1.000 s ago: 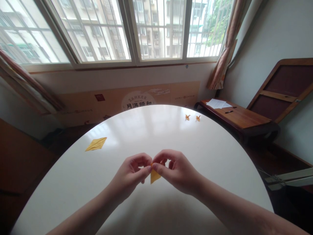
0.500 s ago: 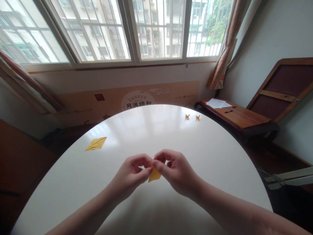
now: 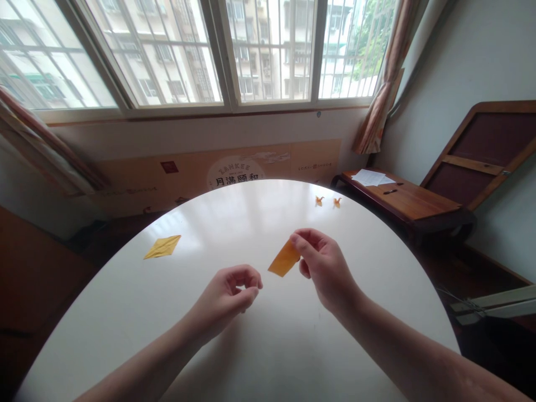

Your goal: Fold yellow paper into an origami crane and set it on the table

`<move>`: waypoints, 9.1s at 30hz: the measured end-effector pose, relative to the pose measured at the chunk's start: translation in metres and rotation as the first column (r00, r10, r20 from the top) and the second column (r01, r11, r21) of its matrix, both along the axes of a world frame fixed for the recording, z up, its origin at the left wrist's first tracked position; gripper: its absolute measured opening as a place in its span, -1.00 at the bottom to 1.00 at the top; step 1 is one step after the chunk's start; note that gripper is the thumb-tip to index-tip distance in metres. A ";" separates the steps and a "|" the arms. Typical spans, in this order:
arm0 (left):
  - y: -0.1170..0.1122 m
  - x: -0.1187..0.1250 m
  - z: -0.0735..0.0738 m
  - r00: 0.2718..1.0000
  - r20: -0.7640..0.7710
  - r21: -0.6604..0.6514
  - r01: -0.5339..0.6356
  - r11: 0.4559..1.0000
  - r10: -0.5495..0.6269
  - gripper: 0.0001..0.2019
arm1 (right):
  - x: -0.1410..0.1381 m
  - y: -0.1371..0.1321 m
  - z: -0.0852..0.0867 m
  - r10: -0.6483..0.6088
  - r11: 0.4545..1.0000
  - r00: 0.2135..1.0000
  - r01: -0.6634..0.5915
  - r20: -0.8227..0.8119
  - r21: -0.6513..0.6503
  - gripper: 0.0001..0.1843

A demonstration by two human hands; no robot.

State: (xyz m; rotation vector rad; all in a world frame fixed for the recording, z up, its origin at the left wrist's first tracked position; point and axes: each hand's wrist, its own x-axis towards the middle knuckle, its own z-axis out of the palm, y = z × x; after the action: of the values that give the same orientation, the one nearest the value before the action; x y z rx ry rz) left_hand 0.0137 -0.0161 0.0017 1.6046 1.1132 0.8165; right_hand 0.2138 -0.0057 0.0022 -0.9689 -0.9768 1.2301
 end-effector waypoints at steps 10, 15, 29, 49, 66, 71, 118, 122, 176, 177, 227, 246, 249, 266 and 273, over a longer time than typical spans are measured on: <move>0.002 0.000 -0.003 0.997 0.081 -0.129 0.023 0.991 -0.013 -0.61 | -0.014 -0.006 -0.011 0.186 0.983 0.975 -0.184 0.120 -0.021 -0.69; 0.002 0.001 0.000 0.995 0.091 -0.260 -0.004 0.966 0.029 -0.63 | -0.017 -0.006 -0.010 0.241 0.970 0.966 -0.238 0.088 -0.048 -0.69; 0.000 -0.005 0.005 0.925 0.380 -0.501 0.174 0.848 0.034 -0.67 | -0.010 -0.001 -0.012 0.576 0.817 0.816 -0.577 0.048 0.011 -0.62; -0.004 0.000 0.013 0.984 0.078 -0.089 -0.153 0.984 0.160 -0.63 | -0.017 -0.011 -0.005 0.315 0.944 0.949 -0.313 0.005 -0.104 -0.67; 0.001 -0.002 0.008 0.975 0.120 -0.248 -0.154 0.957 0.188 -0.68 | -0.016 -0.007 -0.007 0.278 0.954 0.952 -0.259 0.126 -0.150 -0.65; 0.005 -0.005 0.006 0.974 0.092 -0.154 -0.192 0.969 0.208 -0.75 | -0.014 -0.003 -0.010 0.254 0.961 0.956 -0.232 0.147 -0.150 -0.65; 0.023 -0.021 -0.010 0.999 0.006 -0.073 -0.041 0.996 0.042 -0.62 | -0.015 0.015 -0.040 0.229 0.932 0.864 -0.328 0.448 0.156 -0.69; 0.027 -0.025 -0.012 1.000 -0.002 -0.110 -0.005 0.994 0.005 -0.65 | -0.013 0.015 -0.036 0.268 0.938 0.868 -0.335 0.418 0.094 -0.63; 0.009 -0.026 -0.001 0.746 -0.637 0.405 0.538 0.740 -0.194 -0.62 | 0.010 0.007 -0.018 0.072 0.656 0.332 -0.726 0.940 0.206 -0.81; 0.008 -0.025 0.000 0.746 -0.638 0.403 0.535 0.742 -0.191 -0.62 | 0.011 0.007 -0.018 0.085 0.655 0.337 -0.728 0.938 0.203 -0.80; -0.007 -0.024 0.020 0.585 -0.772 0.194 0.588 0.785 -0.248 -0.75 | 0.003 0.008 -0.003 0.322 0.720 0.182 -0.685 0.929 -0.115 -0.85; 0.000 -0.027 0.021 0.563 -0.769 0.155 0.624 0.766 -0.302 -0.79 | -0.011 -0.009 -0.003 0.280 0.850 0.174 -0.501 0.944 -0.160 -0.84; -0.003 -0.027 0.018 0.556 -0.781 0.169 0.626 0.761 -0.283 -0.78 | -0.010 -0.012 0.000 0.280 0.847 0.171 -0.508 0.945 -0.160 -0.85; -0.008 -0.027 0.020 0.554 -0.773 0.174 0.654 0.736 -0.309 -0.79 | -0.002 -0.010 0.010 0.390 0.776 0.164 -0.589 0.906 -0.227 -0.81; -0.005 -0.027 0.018 0.556 -0.762 0.172 0.668 0.724 -0.331 -0.74 | 0.003 -0.008 0.016 0.479 0.728 0.185 -0.630 0.858 -0.271 -0.87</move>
State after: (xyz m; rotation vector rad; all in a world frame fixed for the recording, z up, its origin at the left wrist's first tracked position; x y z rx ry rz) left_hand -0.0134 -0.0214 0.0199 2.6128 0.8437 0.0093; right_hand 0.2166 -0.0138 0.0186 -1.2112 -2.4862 1.1234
